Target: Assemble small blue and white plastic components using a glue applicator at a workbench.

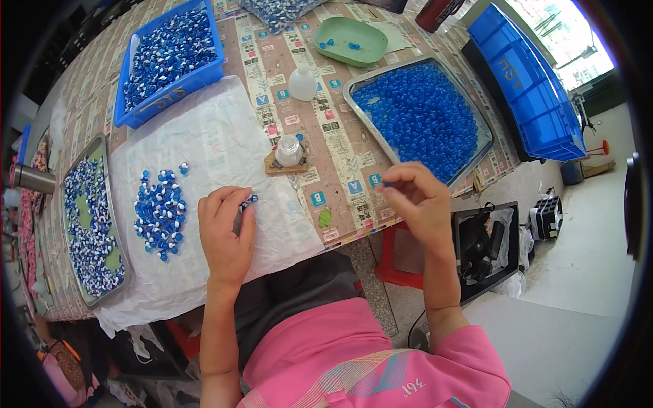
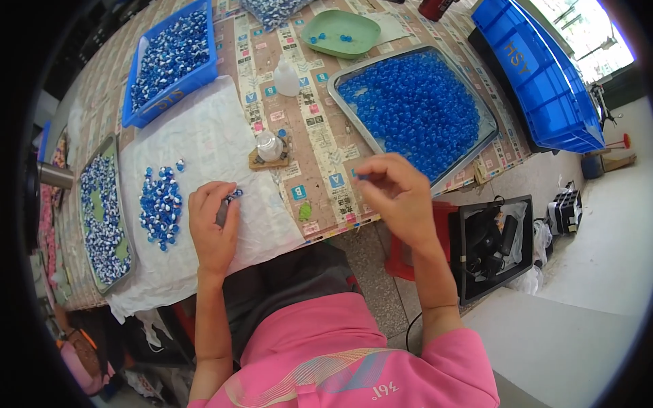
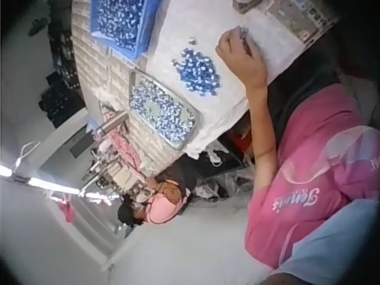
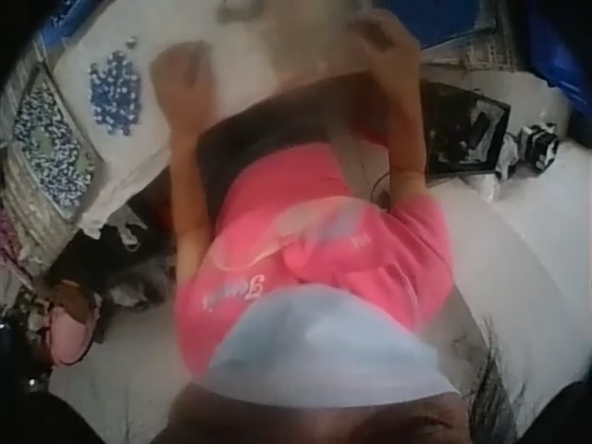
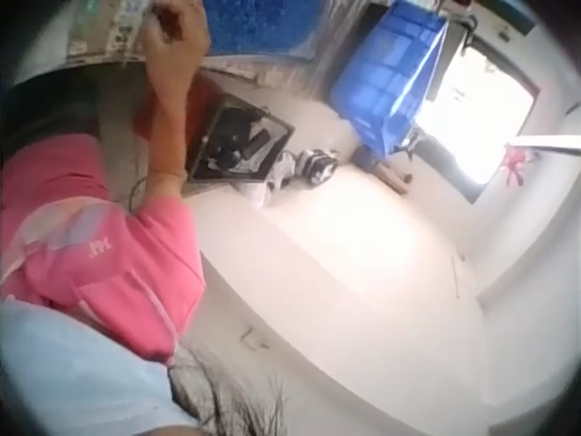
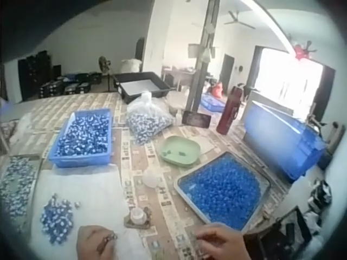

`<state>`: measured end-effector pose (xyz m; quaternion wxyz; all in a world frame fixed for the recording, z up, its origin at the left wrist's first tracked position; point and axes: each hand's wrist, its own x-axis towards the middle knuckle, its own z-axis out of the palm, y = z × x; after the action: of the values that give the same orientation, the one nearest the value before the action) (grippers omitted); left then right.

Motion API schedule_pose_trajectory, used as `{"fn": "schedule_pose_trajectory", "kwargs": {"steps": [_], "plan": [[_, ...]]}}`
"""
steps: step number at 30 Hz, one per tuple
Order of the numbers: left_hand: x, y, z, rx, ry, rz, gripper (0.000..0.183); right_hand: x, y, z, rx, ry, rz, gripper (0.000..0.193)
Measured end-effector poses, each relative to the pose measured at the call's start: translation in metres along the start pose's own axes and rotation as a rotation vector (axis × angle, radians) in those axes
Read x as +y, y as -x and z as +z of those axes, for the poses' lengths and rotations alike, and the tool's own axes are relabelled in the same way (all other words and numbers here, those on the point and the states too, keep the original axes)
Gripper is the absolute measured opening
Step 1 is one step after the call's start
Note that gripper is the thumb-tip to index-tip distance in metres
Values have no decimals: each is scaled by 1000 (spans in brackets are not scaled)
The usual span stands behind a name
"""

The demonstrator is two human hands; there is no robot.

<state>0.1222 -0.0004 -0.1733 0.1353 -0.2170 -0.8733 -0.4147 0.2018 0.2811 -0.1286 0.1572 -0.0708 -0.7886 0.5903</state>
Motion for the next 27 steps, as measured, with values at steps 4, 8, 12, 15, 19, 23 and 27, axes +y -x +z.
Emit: {"fn": "schedule_pose_trajectory", "kwargs": {"steps": [4,8,12,15,19,23,27], "plan": [[1,-4,0,10,11,13,22,-6,14,33,-172,-113,101,16],[2,-5,0,22,30,20,18,-5,19,58,-263,-194,167,17],[1,-6,-2,26,20,-1,19,-4,23,79,-200,-487,304,33],[0,-5,-2,36,20,-15,18,-4,22,83,-207,-394,289,40],[0,-6,-5,93,-10,106,19,0,20,87,-202,-418,312,33],[14,1,-9,173,86,157,20,6,16,85,-249,-242,141,24],[33,16,-14,79,392,-88,22,2,11,84,-272,-251,168,17]]}}
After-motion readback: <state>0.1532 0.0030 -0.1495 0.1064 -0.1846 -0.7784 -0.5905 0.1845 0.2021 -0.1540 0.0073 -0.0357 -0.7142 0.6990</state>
